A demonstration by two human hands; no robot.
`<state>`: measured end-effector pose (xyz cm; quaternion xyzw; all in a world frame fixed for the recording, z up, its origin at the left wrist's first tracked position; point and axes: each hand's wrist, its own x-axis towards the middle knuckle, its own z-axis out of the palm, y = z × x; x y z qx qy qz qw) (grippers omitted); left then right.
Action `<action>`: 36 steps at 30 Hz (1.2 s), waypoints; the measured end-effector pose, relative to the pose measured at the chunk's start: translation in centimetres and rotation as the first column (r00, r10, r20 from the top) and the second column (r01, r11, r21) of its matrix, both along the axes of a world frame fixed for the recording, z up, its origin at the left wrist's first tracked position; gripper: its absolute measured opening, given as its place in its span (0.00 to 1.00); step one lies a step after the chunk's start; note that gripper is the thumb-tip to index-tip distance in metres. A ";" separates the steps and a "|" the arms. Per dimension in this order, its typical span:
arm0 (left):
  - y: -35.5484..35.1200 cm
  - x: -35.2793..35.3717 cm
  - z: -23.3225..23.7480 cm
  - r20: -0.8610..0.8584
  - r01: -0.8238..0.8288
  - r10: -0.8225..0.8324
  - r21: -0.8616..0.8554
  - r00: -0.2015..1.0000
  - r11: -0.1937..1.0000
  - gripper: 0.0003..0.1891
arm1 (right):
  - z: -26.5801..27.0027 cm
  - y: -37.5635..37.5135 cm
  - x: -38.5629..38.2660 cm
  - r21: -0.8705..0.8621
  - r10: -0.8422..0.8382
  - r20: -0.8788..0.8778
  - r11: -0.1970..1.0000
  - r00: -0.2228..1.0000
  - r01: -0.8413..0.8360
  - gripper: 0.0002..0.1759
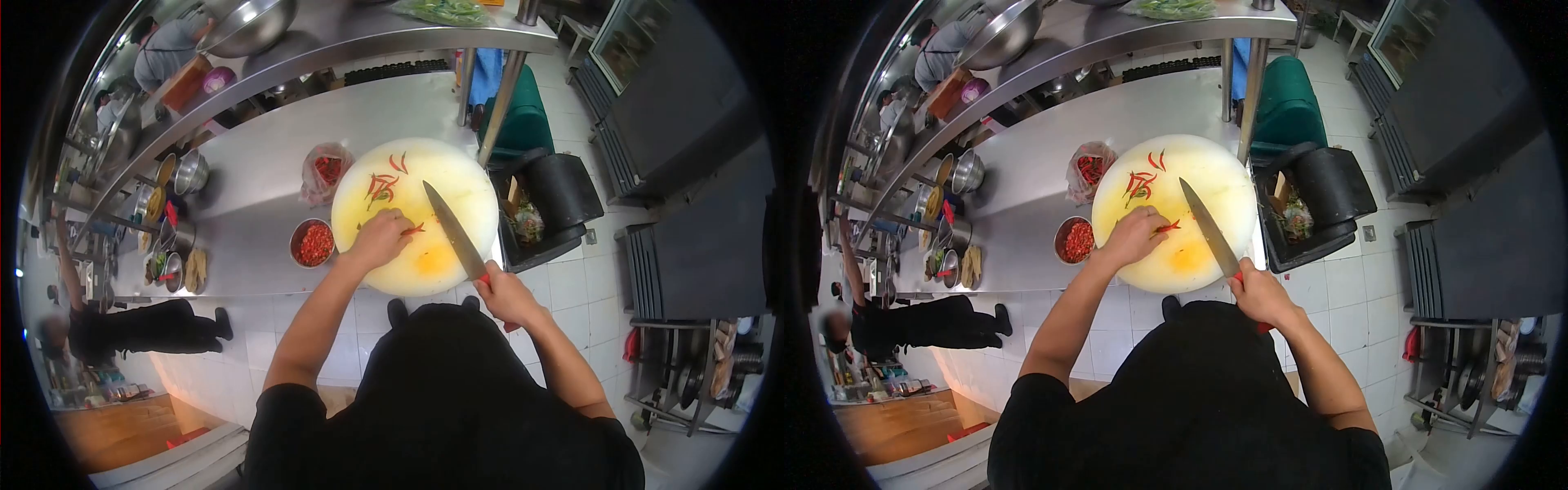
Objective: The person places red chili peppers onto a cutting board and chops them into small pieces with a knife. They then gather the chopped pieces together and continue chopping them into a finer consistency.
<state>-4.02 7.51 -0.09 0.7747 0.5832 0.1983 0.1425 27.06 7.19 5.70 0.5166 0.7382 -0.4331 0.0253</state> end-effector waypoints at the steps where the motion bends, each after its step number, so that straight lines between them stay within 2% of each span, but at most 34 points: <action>1: -0.5 0.6 -0.4 0.069 -0.036 0.041 -0.069 0.997 0.997 0.13 | 0.5 0.1 -0.2 0.013 0.027 0.028 1.000 0.999 -0.027 0.17; 2: -1.0 1.2 -0.9 0.135 -0.066 0.086 -0.141 0.987 0.988 0.13 | 0.5 0.1 -0.2 0.049 0.062 0.054 0.997 0.997 -0.065 0.17; 5: -2.7 3.4 -0.5 0.184 -0.091 0.123 -0.173 0.975 0.981 0.14 | -0.2 0.2 -0.2 0.200 0.172 0.139 0.960 0.975 -0.198 0.15; 9: -3.9 4.7 -0.4 0.183 -0.259 0.294 -0.195 0.938 0.946 0.13 | 0.1 -0.2 -0.1 0.354 0.245 0.198 0.885 0.949 -0.302 0.13; 11: -3.9 4.8 -0.4 0.249 -0.233 0.300 -0.266 0.921 0.935 0.12 | 0.5 -0.3 -0.1 0.402 0.273 0.216 0.850 0.937 -0.340 0.13; 14: -4.1 5.0 -0.2 0.271 -0.198 0.272 -0.272 0.923 0.942 0.10 | -0.2 -0.3 -0.4 0.421 0.319 0.271 0.809 0.908 -0.410 0.13; 17: -3.9 5.4 -0.1 0.249 -0.180 0.241 -0.244 0.938 0.953 0.09 | 2.8 -0.3 -0.8 0.411 0.328 0.388 0.775 0.862 -0.480 0.12; 20: -3.4 5.6 -0.5 0.193 -0.182 0.223 -0.210 0.956 0.961 0.08 | 4.8 -0.7 -1.0 0.393 0.334 0.387 0.784 0.860 -0.481 0.10; 23: -3.1 5.9 -0.4 0.144 -0.185 0.213 -0.185 0.967 0.965 0.07 | 0.2 -0.2 -0.2 0.388 0.361 0.323 0.793 0.875 -0.470 0.09; 27: -3.1 6.4 -0.6 0.087 -0.213 0.229 -0.167 0.969 0.963 0.06 | 2.1 -0.7 -0.2 0.415 0.362 0.363 0.762 0.859 -0.497 0.08; 29: -3.2 6.7 -0.1 0.090 -0.237 0.258 -0.194 0.962 0.952 0.07 | 4.9 -1.0 -0.5 0.419 0.351 0.366 0.765 0.862 -0.489 0.08; 36: -3.8 7.7 0.4 0.135 -0.286 0.309 -0.167 0.942 0.944 0.06 | 3.0 -1.3 0.1 0.439 0.363 0.420 0.721 0.832 -0.536 0.09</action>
